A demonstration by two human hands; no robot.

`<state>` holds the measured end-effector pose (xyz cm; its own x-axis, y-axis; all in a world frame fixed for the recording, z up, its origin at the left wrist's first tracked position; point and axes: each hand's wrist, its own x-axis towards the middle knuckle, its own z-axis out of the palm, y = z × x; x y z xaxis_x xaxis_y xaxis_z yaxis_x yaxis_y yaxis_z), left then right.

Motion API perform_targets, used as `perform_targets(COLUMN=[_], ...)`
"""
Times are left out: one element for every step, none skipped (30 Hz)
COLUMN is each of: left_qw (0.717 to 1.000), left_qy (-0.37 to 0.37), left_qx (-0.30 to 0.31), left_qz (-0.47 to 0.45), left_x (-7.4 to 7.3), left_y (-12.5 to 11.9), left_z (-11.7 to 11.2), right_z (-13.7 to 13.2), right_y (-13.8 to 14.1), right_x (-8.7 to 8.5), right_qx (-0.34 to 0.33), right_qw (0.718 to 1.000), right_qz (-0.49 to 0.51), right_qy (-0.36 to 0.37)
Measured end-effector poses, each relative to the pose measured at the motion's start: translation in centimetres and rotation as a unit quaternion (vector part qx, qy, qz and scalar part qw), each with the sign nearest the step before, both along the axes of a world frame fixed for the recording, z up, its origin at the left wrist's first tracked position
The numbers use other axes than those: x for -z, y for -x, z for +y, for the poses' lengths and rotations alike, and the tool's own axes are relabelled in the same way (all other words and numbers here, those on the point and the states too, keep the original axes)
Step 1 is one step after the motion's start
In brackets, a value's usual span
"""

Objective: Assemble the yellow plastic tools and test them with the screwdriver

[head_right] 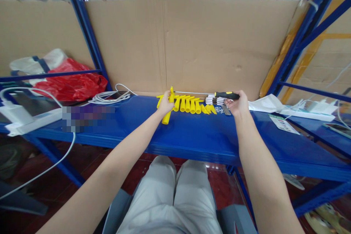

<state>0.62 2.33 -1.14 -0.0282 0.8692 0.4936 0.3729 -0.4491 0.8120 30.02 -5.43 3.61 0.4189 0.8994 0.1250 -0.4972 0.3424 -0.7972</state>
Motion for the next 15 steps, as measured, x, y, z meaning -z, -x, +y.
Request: perform_targets(left_qw=[1.0,1.0,0.999,0.999,0.997,0.995,0.992,0.989,0.985,0.982,0.979,0.975,0.972,0.969,0.967], left_qy=[0.008,0.017,0.029,0.043,0.061,0.08,0.099,0.113,0.124,0.131,0.136,0.14,0.144,0.148,0.151], left_qx=[0.001,0.004,0.007,0.012,0.017,0.022,0.029,0.034,0.037,0.037,0.034,0.03,0.025,0.02,0.016], left_qz=[-0.004,-0.009,-0.016,-0.026,-0.038,-0.054,-0.071,-0.091,-0.111,-0.131,-0.151,-0.169,-0.184,-0.197,-0.207], left_x=[0.0,-0.1,-0.2,-0.3,-0.4,-0.5,-0.6,-0.7,-0.8,-0.9,-1.1,-1.2,-1.3,-1.4,-1.5], left_y=[0.0,-0.1,-0.1,-0.2,-0.3,-0.4,-0.4,-0.5,-0.5,-0.6,-0.6,-0.5,-0.5,-0.4,-0.4], left_z=[-0.1,-0.3,-0.4,-0.6,-0.8,-1.0,-1.1,-1.3,-1.4,-1.5,-1.6,-1.6,-1.6,-1.6,-1.6], right_z=[0.1,0.1,0.0,-0.2,-0.4,-0.6,-0.8,-0.9,-0.9,-0.9,-0.8,-0.6,-0.5,-0.4,-0.3], right_y=[-0.1,-0.1,-0.1,0.1,0.2,0.4,0.5,0.6,0.6,0.5,0.4,0.2,0.0,-0.2,-0.2], right_x=[0.1,0.1,0.1,0.1,0.0,-0.1,-0.1,-0.2,-0.2,-0.2,-0.2,-0.1,-0.1,0.0,0.1], right_qx=[-0.007,-0.015,-0.021,-0.026,-0.027,-0.027,-0.025,-0.023,-0.019,-0.015,-0.011,-0.008,-0.003,0.001,0.005], right_qw=[1.0,1.0,1.0,0.999,0.999,0.999,0.998,0.998,0.998,0.998,0.999,0.999,0.999,1.0,1.0], right_qz=[-0.001,0.001,0.008,0.019,0.032,0.044,0.052,0.056,0.056,0.053,0.048,0.042,0.036,0.029,0.022], right_qy=[0.003,0.006,0.006,0.003,0.0,-0.005,-0.01,-0.015,-0.019,-0.021,-0.02,-0.018,-0.013,-0.007,-0.001])
